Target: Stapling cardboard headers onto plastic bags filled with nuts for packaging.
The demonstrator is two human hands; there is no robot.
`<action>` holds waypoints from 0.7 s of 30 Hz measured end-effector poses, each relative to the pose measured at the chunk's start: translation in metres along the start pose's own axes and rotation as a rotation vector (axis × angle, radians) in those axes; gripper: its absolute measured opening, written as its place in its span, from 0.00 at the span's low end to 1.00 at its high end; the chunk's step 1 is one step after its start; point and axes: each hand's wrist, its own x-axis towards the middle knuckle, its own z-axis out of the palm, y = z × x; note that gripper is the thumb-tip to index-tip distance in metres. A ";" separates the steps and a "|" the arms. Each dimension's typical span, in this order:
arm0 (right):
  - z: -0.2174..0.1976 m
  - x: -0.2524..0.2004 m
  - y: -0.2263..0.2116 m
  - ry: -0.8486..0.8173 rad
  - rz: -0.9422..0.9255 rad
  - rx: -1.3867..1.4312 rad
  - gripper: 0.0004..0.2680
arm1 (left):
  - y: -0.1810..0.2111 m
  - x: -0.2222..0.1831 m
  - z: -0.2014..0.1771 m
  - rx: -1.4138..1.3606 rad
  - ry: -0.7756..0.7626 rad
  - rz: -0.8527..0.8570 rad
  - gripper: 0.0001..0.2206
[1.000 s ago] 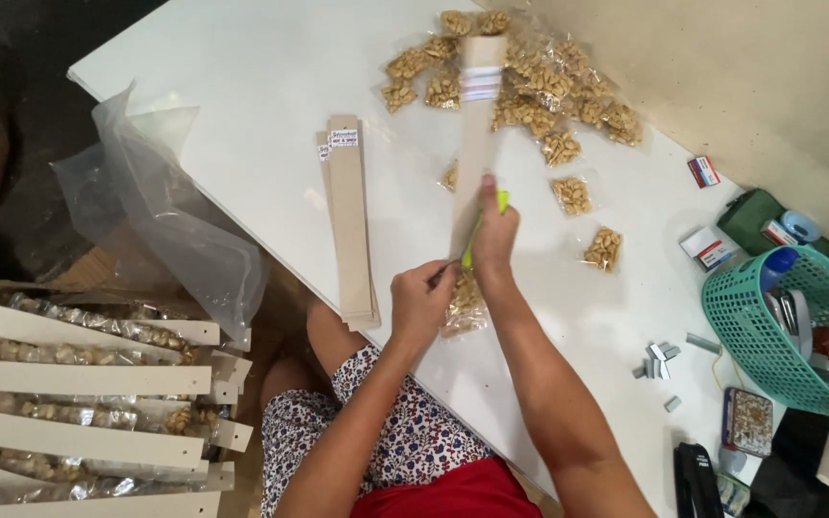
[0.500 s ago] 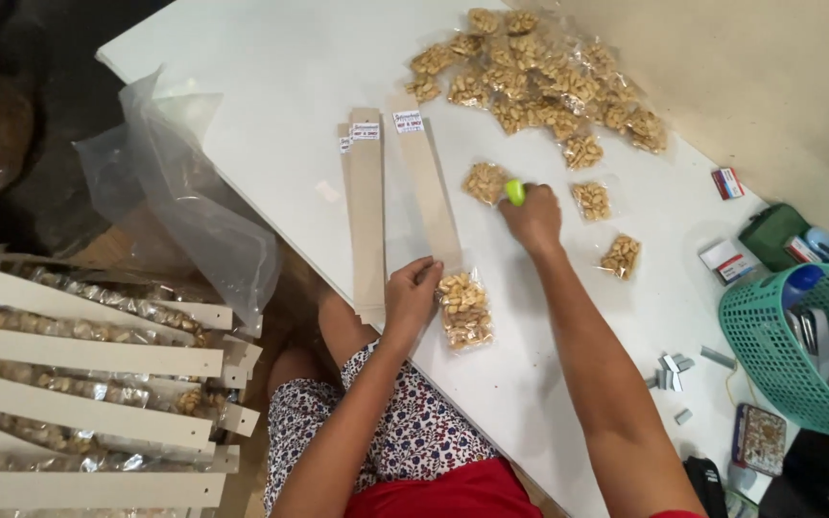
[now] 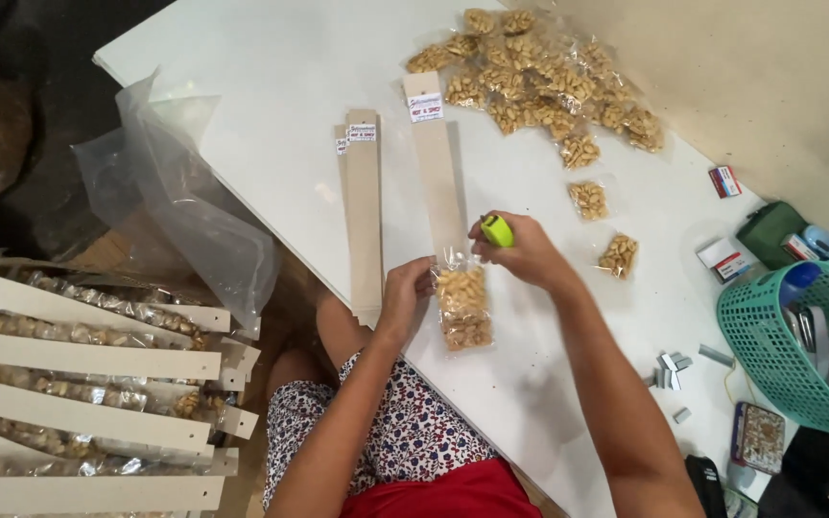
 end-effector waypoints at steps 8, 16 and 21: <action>0.013 0.007 0.015 0.137 0.078 0.131 0.09 | 0.051 -0.053 0.024 0.365 0.036 0.189 0.09; 0.037 0.014 -0.026 0.758 0.237 0.754 0.16 | 0.055 -0.072 0.042 0.454 -0.006 0.317 0.11; 0.048 0.023 0.010 0.690 0.111 0.335 0.20 | 0.043 -0.066 0.042 0.558 -0.023 0.470 0.10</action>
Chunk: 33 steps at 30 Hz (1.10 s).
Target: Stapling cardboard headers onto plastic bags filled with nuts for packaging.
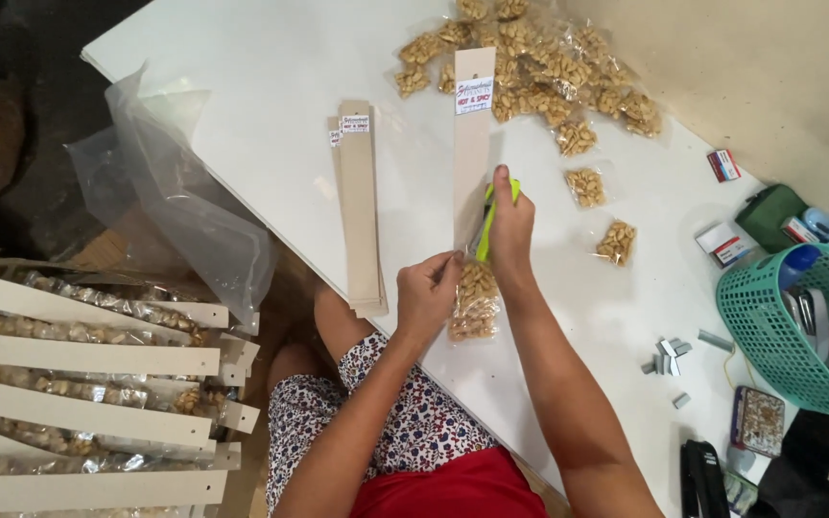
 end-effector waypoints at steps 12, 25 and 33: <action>-0.058 0.121 0.089 0.010 0.268 -0.142 0.44 | -0.008 0.004 -0.010 -0.083 -0.009 -0.368 0.14; -0.145 0.078 0.020 -0.159 -0.125 -0.665 0.11 | -0.080 0.026 -0.008 -0.234 0.085 -0.423 0.10; -0.059 -0.012 -0.033 -0.661 0.133 -0.071 0.10 | -0.042 0.025 -0.014 -0.629 0.013 -0.538 0.14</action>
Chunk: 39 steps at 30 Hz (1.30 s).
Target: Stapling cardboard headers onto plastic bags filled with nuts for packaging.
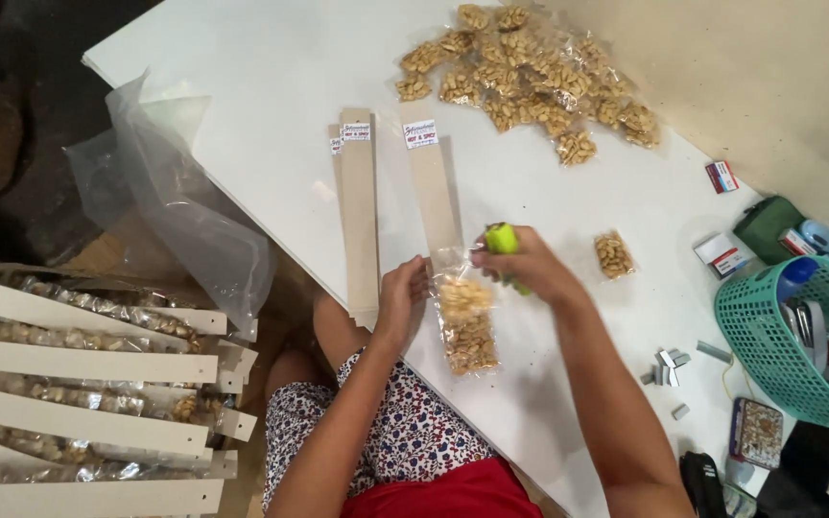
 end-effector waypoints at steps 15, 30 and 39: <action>0.045 0.026 -0.026 0.704 0.004 0.521 0.19 | 0.017 -0.051 0.025 0.507 -0.022 0.338 0.13; 0.004 0.053 0.048 0.640 -0.076 0.012 0.14 | 0.002 -0.036 0.021 0.600 -0.002 0.275 0.13; -0.143 -0.030 0.059 0.133 0.566 -1.124 0.15 | -0.028 0.013 -0.016 0.430 0.095 0.158 0.15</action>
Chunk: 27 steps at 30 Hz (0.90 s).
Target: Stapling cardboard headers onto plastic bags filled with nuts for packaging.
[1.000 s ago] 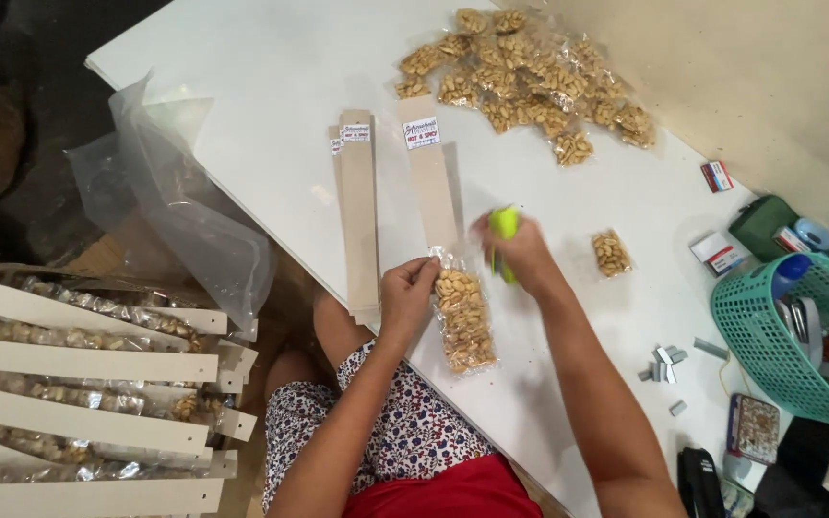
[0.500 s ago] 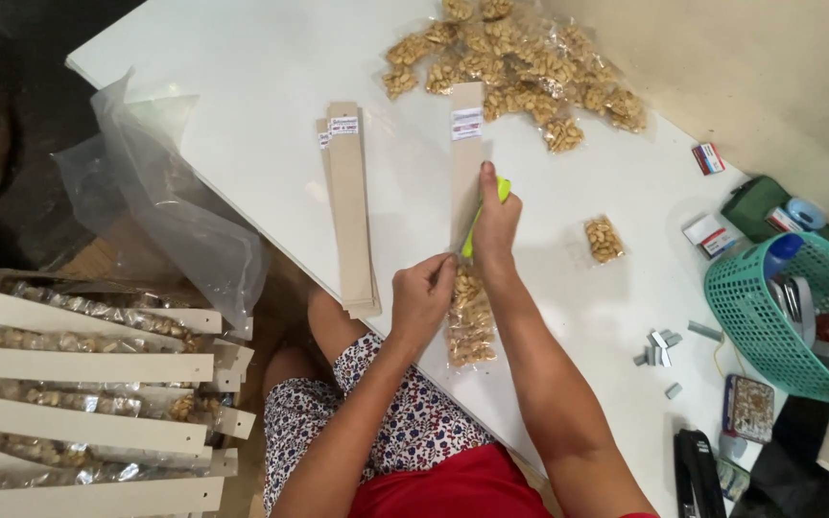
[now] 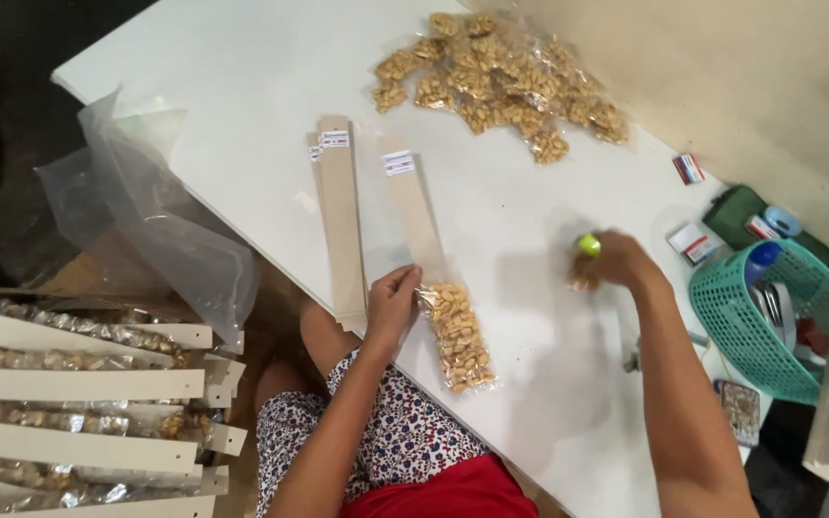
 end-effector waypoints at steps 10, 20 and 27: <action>0.028 -0.064 -0.133 -0.126 -0.417 1.038 0.10 | 0.002 0.007 0.001 -0.361 -0.096 -0.095 0.15; 0.014 -0.057 -0.148 0.153 -0.281 1.012 0.10 | 0.043 -0.020 0.014 0.138 -0.017 0.123 0.12; -0.036 -0.100 -0.216 0.388 -0.070 1.367 0.37 | 0.052 -0.011 0.015 0.307 -0.215 0.427 0.09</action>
